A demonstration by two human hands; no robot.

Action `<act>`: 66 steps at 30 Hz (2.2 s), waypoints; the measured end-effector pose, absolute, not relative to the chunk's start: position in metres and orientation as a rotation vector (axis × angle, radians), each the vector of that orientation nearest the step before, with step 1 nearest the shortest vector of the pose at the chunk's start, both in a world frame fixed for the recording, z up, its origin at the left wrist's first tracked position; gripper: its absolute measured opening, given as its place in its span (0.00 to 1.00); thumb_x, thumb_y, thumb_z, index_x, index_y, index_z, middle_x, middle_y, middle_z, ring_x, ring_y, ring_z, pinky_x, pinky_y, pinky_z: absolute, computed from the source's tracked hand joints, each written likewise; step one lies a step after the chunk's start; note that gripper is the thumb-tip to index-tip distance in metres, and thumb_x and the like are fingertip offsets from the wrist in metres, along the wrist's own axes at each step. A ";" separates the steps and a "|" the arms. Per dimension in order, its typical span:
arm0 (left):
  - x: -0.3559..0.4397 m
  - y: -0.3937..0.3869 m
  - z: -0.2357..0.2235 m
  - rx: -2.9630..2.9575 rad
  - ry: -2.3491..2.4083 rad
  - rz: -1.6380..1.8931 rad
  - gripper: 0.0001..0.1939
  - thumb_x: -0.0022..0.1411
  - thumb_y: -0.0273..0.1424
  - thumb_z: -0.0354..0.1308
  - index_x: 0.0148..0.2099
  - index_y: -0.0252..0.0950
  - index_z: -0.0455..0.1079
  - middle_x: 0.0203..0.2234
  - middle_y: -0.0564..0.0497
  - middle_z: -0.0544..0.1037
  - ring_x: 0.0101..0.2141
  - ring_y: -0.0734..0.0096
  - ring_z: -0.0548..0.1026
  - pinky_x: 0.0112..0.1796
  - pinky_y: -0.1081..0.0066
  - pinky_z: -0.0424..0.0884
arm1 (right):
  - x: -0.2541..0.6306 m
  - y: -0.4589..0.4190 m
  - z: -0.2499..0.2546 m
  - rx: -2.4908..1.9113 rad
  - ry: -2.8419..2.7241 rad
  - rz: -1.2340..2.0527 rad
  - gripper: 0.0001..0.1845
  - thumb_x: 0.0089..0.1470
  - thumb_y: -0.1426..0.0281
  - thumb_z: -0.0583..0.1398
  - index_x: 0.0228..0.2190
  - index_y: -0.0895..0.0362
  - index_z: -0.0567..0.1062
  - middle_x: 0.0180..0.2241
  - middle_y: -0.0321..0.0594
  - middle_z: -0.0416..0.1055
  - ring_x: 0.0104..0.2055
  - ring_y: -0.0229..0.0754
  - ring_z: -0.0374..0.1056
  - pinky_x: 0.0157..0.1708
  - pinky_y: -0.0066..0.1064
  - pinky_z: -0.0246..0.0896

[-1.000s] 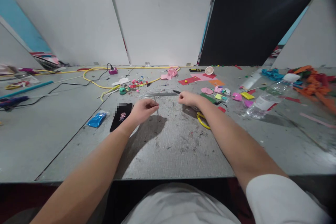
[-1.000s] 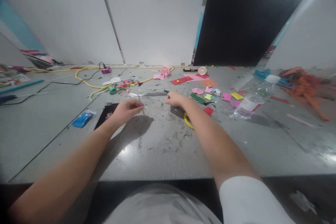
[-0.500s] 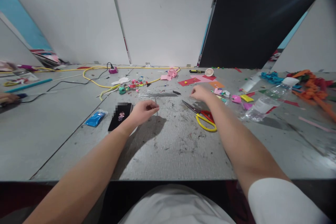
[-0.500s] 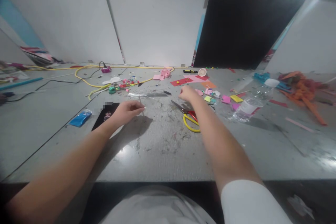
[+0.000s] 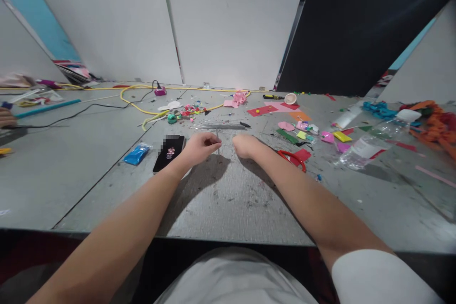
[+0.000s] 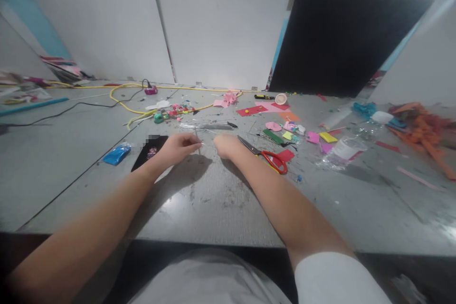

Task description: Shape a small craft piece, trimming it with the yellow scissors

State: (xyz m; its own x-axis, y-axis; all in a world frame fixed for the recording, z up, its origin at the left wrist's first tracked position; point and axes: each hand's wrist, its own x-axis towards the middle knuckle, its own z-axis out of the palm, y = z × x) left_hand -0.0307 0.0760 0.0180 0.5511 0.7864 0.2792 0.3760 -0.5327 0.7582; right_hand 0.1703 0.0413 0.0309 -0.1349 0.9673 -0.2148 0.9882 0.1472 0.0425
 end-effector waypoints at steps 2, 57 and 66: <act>-0.031 0.077 0.017 2.149 0.934 0.813 0.12 0.58 0.40 0.64 0.34 0.36 0.77 0.25 0.51 0.77 0.28 0.71 0.71 0.29 0.71 0.65 | 0.170 0.041 0.032 1.873 2.228 -0.165 0.17 0.61 0.74 0.58 0.48 0.64 0.82 0.51 0.62 0.78 0.52 0.56 0.76 0.48 0.37 0.69; -0.034 0.076 0.025 2.178 0.984 0.814 0.11 0.59 0.38 0.62 0.33 0.35 0.76 0.25 0.52 0.77 0.27 0.72 0.71 0.30 0.71 0.64 | 0.229 0.060 0.013 2.187 2.249 -0.166 0.12 0.64 0.71 0.59 0.44 0.59 0.82 0.46 0.51 0.81 0.46 0.46 0.76 0.40 0.29 0.62; -0.033 0.077 0.021 2.167 0.962 0.803 0.11 0.58 0.38 0.63 0.33 0.35 0.75 0.25 0.52 0.76 0.27 0.73 0.70 0.30 0.71 0.65 | 0.216 0.050 0.016 2.139 2.241 -0.125 0.16 0.62 0.73 0.56 0.44 0.66 0.82 0.46 0.63 0.79 0.46 0.54 0.77 0.41 0.34 0.64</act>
State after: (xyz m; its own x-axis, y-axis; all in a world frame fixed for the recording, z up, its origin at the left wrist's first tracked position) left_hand -0.0333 0.0773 0.0213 0.5482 0.7909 0.2718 0.4083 -0.5368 0.7384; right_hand 0.2161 0.0503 0.0159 -0.0480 0.9952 -0.0854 0.9985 0.0456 -0.0299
